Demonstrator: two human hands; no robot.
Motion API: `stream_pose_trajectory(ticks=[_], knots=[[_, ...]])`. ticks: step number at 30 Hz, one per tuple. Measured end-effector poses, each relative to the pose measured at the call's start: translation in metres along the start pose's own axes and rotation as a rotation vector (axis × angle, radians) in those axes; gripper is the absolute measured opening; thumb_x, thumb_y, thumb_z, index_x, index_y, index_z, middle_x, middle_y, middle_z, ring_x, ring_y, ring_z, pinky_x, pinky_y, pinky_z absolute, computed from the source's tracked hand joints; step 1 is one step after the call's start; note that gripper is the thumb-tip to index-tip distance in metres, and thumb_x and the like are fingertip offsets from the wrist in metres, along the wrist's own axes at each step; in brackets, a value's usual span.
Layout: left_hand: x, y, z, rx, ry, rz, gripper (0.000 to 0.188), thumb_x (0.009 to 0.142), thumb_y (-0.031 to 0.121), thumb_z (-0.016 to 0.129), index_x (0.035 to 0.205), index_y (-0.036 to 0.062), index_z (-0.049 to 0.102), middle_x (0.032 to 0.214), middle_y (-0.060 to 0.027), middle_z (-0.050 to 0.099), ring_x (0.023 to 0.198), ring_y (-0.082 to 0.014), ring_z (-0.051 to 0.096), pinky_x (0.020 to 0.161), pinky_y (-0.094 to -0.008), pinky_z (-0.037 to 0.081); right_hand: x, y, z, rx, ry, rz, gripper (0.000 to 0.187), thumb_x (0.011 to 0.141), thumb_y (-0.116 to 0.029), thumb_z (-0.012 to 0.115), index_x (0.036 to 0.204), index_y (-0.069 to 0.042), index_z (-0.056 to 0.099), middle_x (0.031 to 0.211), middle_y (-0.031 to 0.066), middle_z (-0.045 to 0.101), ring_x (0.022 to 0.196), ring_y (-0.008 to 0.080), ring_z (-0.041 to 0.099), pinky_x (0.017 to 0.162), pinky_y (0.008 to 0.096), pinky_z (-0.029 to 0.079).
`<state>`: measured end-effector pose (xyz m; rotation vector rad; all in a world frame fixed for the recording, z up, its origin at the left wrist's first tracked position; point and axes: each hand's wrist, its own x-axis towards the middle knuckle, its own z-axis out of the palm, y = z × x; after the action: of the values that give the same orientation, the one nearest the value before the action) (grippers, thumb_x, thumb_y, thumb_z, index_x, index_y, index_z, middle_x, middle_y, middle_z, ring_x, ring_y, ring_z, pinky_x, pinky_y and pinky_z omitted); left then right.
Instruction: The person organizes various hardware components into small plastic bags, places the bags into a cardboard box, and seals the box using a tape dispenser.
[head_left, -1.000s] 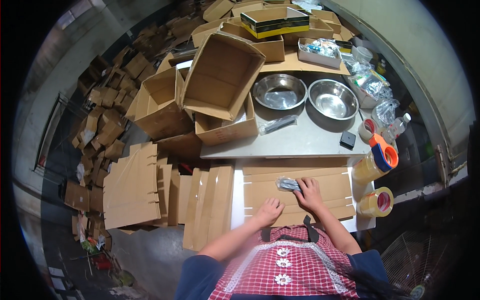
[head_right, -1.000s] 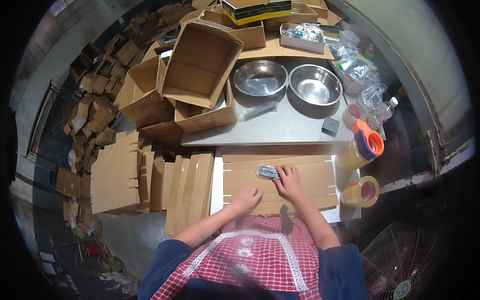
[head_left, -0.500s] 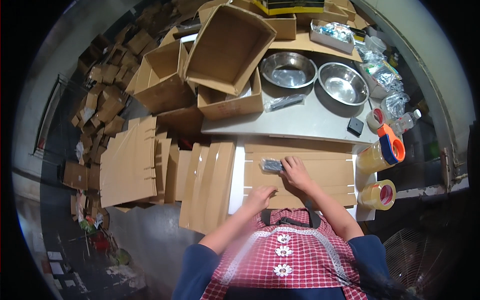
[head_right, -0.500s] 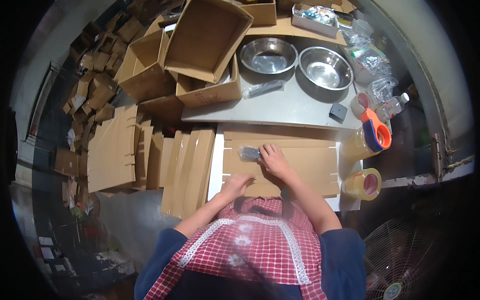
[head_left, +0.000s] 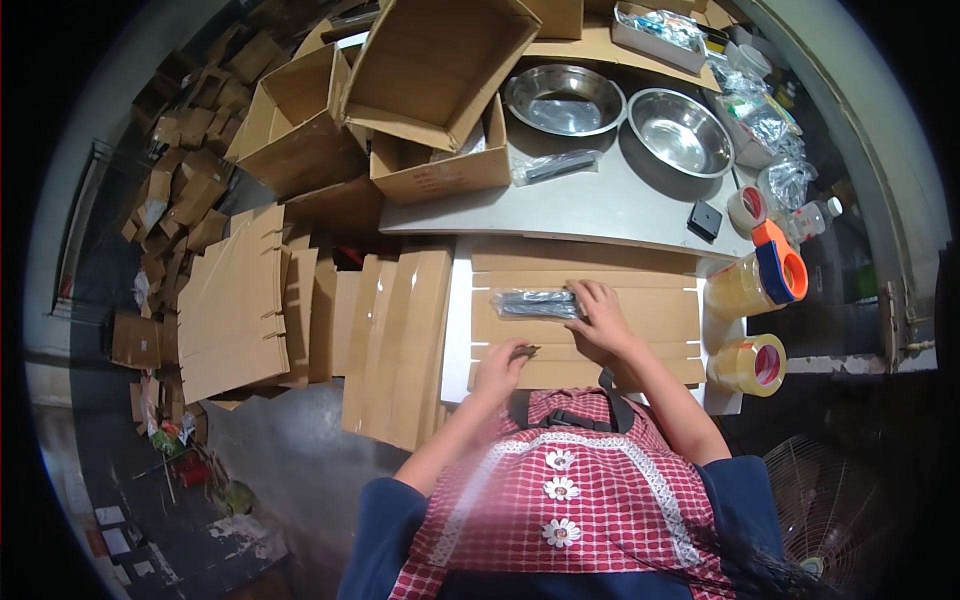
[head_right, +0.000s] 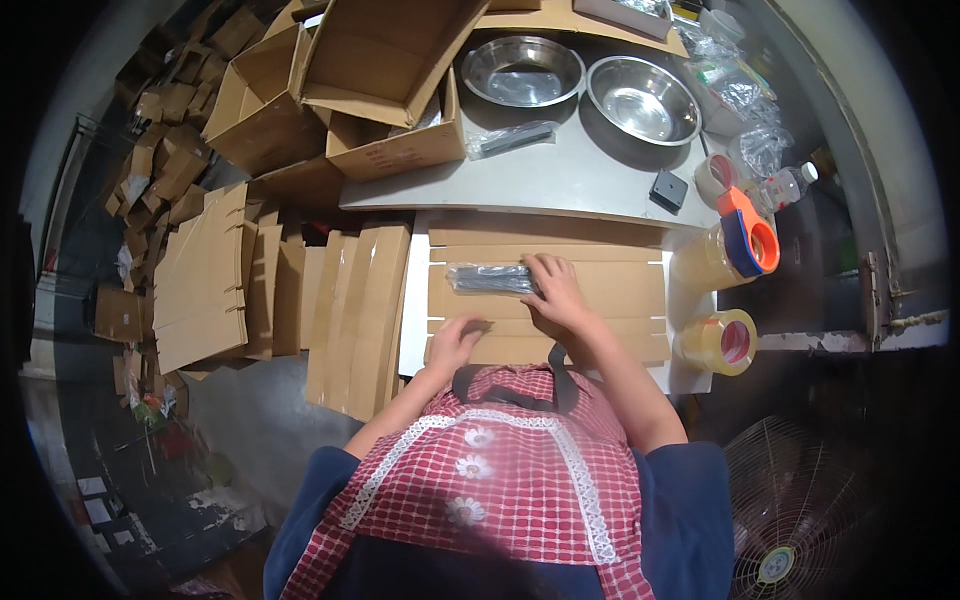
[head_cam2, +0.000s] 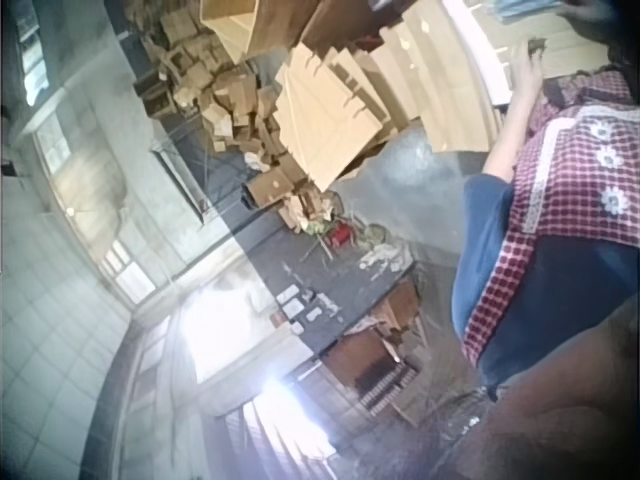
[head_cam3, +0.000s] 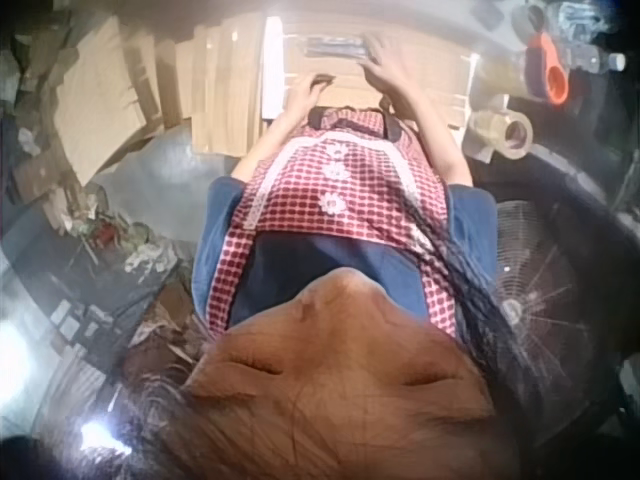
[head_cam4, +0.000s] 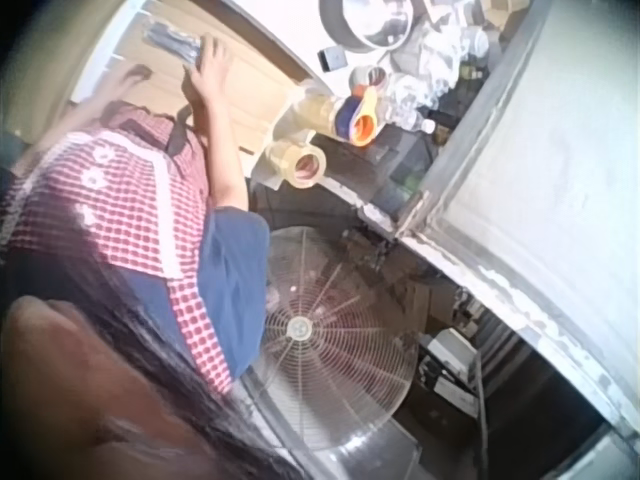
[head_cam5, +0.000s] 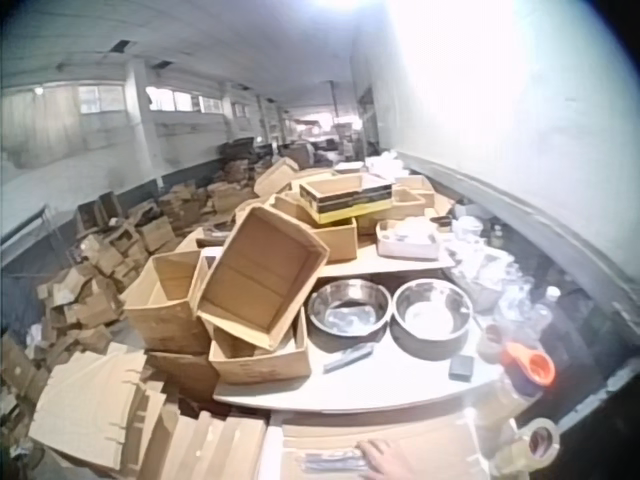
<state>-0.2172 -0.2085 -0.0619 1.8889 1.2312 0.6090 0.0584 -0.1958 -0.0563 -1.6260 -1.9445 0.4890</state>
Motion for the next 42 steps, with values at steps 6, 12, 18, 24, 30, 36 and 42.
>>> stream_pose_trajectory(ticks=[6,12,18,24,30,36,42], knots=[[0.012,-0.008,0.003,-0.067,0.037,-0.16,0.039,0.092,0.017,0.07,0.128,0.0033,0.06,0.116,-0.0174,0.071,0.109,-0.0317,0.069,0.093,-0.0374,0.054,0.015,-0.004,0.011,-0.008,-0.089,-0.062,0.044,0.086,-0.027,0.073,0.121,-0.004,0.063,0.113,0.0188,0.06,0.108,0.0376,0.056,0.094,0.0463,0.045],[0.012,-0.008,0.003,-0.068,0.017,-0.271,0.047,0.089,0.024,0.075,0.128,0.0022,0.059,0.117,-0.0174,0.071,0.111,-0.0314,0.069,0.094,-0.0383,0.053,0.005,-0.017,0.011,0.874,-0.256,0.635,0.035,0.098,-0.033,0.059,0.093,0.001,0.066,0.069,0.0094,0.057,0.054,0.0205,0.055,0.048,0.035,0.046],[0.012,-0.018,0.01,-0.065,0.065,-0.216,0.048,0.087,0.029,0.077,0.126,0.0074,0.06,0.112,-0.0182,0.072,0.106,-0.0374,0.069,0.088,-0.0439,0.054,0.002,-0.016,-0.005,1.191,-0.148,0.957,0.038,0.102,-0.038,0.052,0.1,-0.002,0.065,0.065,0.0018,0.059,0.043,0.0092,0.046,0.037,0.025,0.035],[0.012,-0.009,0.006,-0.03,0.062,-0.205,0.048,0.086,0.026,0.077,0.127,0.0055,0.061,0.113,-0.0161,0.073,0.107,-0.0325,0.07,0.091,-0.0393,0.055,0.001,0.0,0.002,-0.089,0.053,0.405,0.036,0.101,-0.039,0.054,0.11,-0.005,0.064,0.076,0.0131,0.067,0.061,0.0336,0.064,0.057,0.0429,0.053],[0.012,-0.01,0.011,-0.06,0.096,-0.169,0.045,0.088,0.024,0.076,0.126,0.0082,0.058,0.112,-0.0189,0.071,0.106,-0.0389,0.068,0.088,-0.0446,0.054,0.02,-0.021,-0.005,-0.291,0.051,0.004,0.042,0.091,-0.03,0.068,0.124,-0.005,0.059,0.109,0.0173,0.062,0.1,0.0371,0.062,0.086,0.0473,0.05],[0.011,-0.022,0.015,-0.032,0.11,-0.147,0.046,0.09,0.02,0.073,0.13,0.008,0.056,0.116,-0.0205,0.069,0.11,-0.0405,0.065,0.092,-0.0462,0.052,0.034,-0.025,0.026,-0.22,-0.025,-0.17,0.045,0.082,-0.013,0.071,0.124,-0.003,0.057,0.111,0.0156,0.061,0.106,0.0355,0.058,0.094,0.0448,0.047],[0.012,-0.025,0.018,-0.066,0.099,-0.097,0.044,0.091,0.015,0.07,0.131,0.0066,0.055,0.119,-0.0214,0.067,0.11,-0.0435,0.063,0.093,-0.0479,0.051,0.054,-0.038,0.028,-0.186,-0.123,-0.27,0.043,0.082,-0.01,0.067,0.124,-0.004,0.059,0.11,0.0147,0.061,0.108,0.0341,0.058,0.096,0.0439,0.046]])
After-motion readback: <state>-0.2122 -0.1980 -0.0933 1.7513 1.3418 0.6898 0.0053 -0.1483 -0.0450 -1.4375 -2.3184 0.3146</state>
